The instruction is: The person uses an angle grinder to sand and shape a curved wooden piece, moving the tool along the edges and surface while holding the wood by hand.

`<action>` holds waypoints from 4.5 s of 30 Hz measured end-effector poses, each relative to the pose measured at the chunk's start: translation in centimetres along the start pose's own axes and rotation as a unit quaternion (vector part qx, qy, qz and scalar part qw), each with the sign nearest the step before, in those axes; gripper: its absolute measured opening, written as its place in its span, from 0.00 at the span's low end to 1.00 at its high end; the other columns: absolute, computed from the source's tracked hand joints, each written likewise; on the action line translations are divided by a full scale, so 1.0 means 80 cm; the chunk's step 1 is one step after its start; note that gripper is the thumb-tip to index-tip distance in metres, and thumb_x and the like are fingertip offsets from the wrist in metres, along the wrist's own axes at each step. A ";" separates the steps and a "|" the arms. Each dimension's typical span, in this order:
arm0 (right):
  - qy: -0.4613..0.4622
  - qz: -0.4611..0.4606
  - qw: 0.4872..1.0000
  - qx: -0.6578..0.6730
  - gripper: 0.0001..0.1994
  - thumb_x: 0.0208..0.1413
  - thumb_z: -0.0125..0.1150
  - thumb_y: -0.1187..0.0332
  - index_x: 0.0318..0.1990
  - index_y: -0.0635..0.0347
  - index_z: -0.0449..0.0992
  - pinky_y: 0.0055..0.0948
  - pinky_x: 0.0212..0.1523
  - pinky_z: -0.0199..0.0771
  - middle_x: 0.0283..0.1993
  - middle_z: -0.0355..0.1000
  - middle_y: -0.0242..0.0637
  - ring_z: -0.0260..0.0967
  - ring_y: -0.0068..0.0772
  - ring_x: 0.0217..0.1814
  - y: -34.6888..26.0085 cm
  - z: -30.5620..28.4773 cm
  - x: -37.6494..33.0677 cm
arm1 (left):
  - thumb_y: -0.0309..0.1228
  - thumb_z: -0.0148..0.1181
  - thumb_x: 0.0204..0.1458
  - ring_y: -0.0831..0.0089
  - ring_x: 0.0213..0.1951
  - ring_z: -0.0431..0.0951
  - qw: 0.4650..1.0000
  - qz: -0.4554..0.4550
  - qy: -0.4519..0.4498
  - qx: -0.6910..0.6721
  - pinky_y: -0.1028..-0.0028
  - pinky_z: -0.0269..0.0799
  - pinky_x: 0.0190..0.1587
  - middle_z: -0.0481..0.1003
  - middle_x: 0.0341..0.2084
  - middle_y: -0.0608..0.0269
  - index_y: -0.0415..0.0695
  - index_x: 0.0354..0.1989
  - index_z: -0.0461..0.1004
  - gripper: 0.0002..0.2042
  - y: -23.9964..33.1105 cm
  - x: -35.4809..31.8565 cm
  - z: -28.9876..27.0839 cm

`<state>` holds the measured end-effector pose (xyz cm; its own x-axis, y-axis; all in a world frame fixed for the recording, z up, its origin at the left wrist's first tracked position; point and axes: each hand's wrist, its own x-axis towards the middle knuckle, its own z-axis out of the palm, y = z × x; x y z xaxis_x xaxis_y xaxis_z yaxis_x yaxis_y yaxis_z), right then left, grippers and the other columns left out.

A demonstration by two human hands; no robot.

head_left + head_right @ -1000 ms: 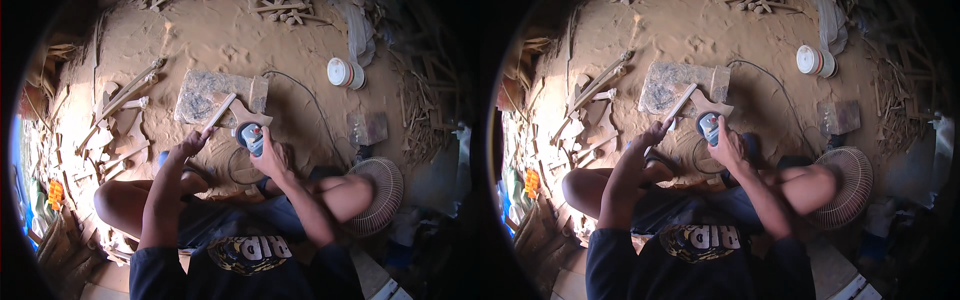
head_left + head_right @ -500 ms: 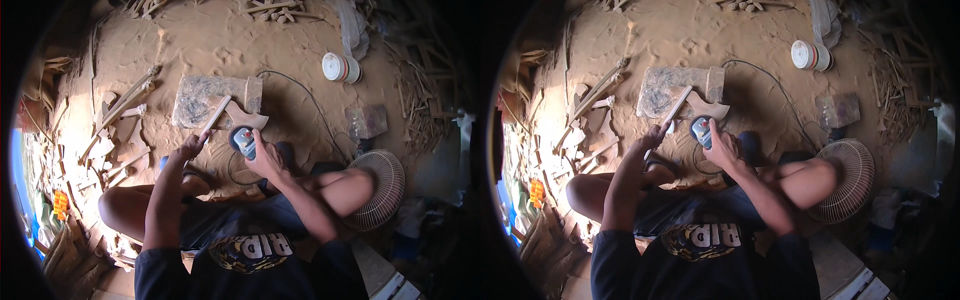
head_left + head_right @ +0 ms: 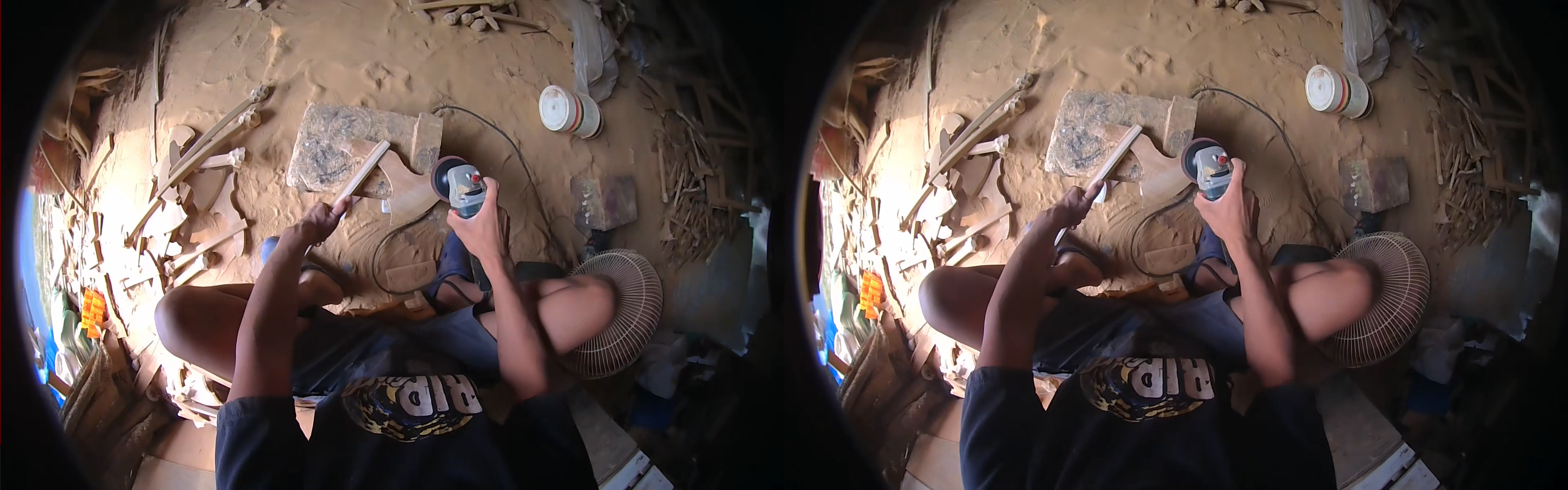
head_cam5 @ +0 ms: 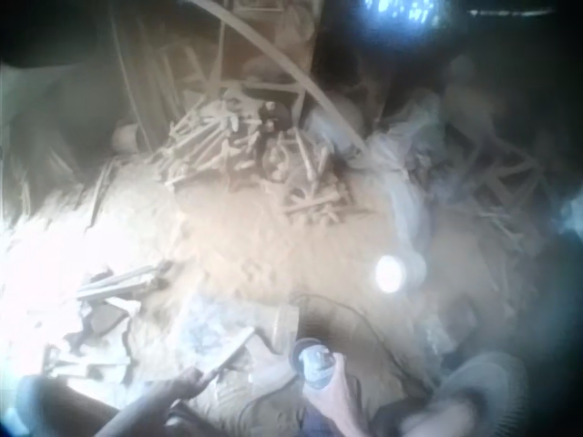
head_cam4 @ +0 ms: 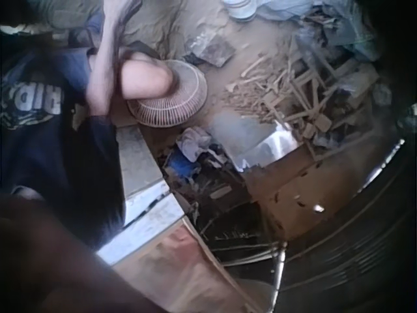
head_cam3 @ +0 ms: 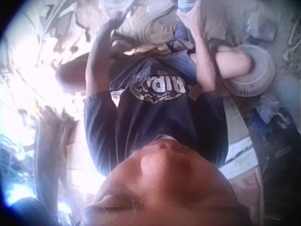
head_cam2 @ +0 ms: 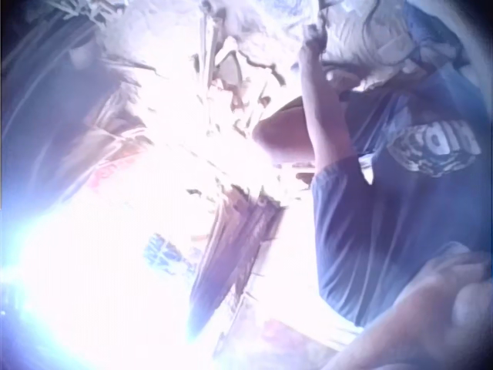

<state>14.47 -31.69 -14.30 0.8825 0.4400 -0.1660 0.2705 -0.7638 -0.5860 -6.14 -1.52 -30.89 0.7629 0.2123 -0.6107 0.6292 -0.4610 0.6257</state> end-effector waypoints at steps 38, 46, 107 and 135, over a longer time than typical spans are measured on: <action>-0.074 -0.046 0.993 -0.082 0.45 0.53 0.75 0.58 0.75 0.57 0.57 0.55 0.49 0.82 0.51 0.79 0.62 0.81 0.65 0.49 -0.009 0.071 -0.121 | 0.13 0.69 0.38 0.57 0.34 0.75 0.896 0.268 0.110 0.336 0.61 0.81 0.38 0.73 0.36 0.50 0.54 0.85 0.46 0.61 -0.119 0.009 0.026; -0.030 0.011 0.997 -0.077 0.44 0.51 0.77 0.59 0.73 0.57 0.57 0.57 0.46 0.81 0.49 0.80 0.61 0.81 0.66 0.47 0.009 0.055 -0.092 | 0.15 0.68 0.33 0.60 0.33 0.73 0.899 0.267 0.060 0.342 0.62 0.80 0.36 0.79 0.51 0.53 0.43 0.84 0.47 0.61 -0.131 0.019 0.028; -0.027 0.024 0.999 -0.019 0.44 0.50 0.76 0.61 0.73 0.56 0.58 0.58 0.50 0.80 0.49 0.81 0.61 0.81 0.66 0.49 0.022 0.046 -0.073 | 0.11 0.61 0.44 0.50 0.33 0.75 0.889 0.332 0.099 0.298 0.55 0.79 0.39 0.72 0.34 0.49 0.57 0.85 0.45 0.56 -0.130 -0.014 -0.007; -0.076 -0.065 0.995 -0.006 0.46 0.48 0.78 0.60 0.74 0.57 0.58 0.55 0.46 0.82 0.47 0.81 0.59 0.81 0.64 0.46 0.010 0.060 -0.103 | 0.11 0.51 0.55 0.41 0.40 0.78 0.917 0.234 0.045 0.320 0.51 0.81 0.45 0.73 0.40 0.40 0.66 0.85 0.44 0.50 -0.142 -0.012 -0.006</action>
<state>5.59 -33.66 -17.23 0.7717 0.6012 -0.2074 0.3840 -0.7004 -0.6016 -13.95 3.91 -37.14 0.9544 -0.0809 -0.2875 0.0355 -0.9251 0.3780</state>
